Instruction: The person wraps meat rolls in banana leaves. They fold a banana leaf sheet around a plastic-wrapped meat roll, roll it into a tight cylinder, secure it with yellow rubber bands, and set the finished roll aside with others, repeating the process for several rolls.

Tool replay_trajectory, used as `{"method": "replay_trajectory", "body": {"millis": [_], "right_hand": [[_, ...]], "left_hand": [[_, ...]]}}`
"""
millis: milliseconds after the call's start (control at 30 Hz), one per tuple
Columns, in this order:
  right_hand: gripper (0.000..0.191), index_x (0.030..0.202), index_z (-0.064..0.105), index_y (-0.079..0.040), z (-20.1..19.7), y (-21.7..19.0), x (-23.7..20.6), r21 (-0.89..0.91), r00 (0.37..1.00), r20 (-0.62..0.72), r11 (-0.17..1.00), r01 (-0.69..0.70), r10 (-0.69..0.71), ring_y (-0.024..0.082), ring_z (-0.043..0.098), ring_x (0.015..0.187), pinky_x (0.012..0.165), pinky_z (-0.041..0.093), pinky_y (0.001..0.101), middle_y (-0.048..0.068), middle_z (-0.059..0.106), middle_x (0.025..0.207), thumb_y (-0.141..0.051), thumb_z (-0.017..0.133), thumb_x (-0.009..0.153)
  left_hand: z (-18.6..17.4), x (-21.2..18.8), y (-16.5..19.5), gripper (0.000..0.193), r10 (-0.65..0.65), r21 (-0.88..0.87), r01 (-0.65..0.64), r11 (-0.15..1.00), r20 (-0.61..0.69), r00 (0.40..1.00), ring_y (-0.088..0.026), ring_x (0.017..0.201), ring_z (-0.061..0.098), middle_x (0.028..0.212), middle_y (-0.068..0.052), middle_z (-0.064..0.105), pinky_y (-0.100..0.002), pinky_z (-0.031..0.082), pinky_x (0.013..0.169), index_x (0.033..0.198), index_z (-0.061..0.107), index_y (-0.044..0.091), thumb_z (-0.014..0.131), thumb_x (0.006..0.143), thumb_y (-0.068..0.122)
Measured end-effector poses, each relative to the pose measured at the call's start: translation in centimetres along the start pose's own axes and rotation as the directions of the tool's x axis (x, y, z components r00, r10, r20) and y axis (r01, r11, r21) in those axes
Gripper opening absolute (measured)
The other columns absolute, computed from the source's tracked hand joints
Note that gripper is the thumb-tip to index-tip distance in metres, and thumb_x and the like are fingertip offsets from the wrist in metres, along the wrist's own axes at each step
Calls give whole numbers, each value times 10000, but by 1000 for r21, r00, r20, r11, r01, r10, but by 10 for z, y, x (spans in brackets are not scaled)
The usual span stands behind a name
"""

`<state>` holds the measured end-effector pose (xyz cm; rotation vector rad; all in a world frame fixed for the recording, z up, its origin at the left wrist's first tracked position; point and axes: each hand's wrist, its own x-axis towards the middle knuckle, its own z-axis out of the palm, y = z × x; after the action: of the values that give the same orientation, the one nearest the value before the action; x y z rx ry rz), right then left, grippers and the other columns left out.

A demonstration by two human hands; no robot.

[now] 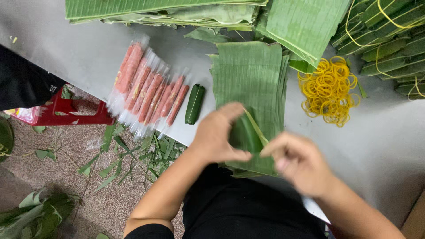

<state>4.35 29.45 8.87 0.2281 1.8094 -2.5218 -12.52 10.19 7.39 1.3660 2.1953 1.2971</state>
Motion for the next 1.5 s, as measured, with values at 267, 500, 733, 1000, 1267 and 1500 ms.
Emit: {"method": "replay_trajectory", "body": {"millis": [267,500,733,1000,1267,1500], "right_hand": [[138,813,633,-63,23,-36,22,-675,952,232,672,306,-201,243,560,561,513,432,383,68,547,661,-130,721,896],[280,883,656,-92,14,-29,27,-652,905,389,643,402,-171,266,632,699,647,498,378,33,623,727,-358,743,862],[564,1288,628,21,-10,-15,8,556,957,289,817,-155,-15,202,674,775,668,476,342,114,684,999,-380,759,915],[749,1647,354,21,-17,35,16,191,967,149,953,-234,207,183,665,1021,809,533,338,211,607,1501,-76,674,976],[742,1524,345,82,6,16,15,-41,981,193,999,32,-24,240,517,1337,1117,410,403,169,517,1455,-193,733,955],[464,1296,594,74,8,13,45,333,916,116,854,-400,383,238,739,916,728,599,380,155,758,1118,-259,600,973]], "left_hand": [[11,-14,4,1109,-217,-925,257,278,200,955,-238,1373,521,1487,-91,471,-436,514,1137,1537,340,115,1008,676,316],[-3,-3,29,1081,-380,-949,301,-90,312,871,-290,1311,492,1428,-164,523,-415,412,1118,1519,390,-11,962,710,422],[0,-11,5,979,-65,-170,-4,985,-397,916,-288,1413,444,1432,-109,503,-452,330,1223,1478,376,94,858,806,618],[-4,-16,20,1063,429,383,-317,867,-252,868,-306,1402,471,1430,-87,581,-547,188,1230,1450,423,98,843,724,751],[-14,1,24,1112,79,123,-68,990,-88,993,-425,1557,348,1575,-170,465,-635,214,1303,1425,402,108,974,577,545],[-48,7,18,1080,169,-354,-75,932,242,955,-379,1534,410,1541,-99,506,-545,362,1274,1472,434,136,965,592,469]]}}
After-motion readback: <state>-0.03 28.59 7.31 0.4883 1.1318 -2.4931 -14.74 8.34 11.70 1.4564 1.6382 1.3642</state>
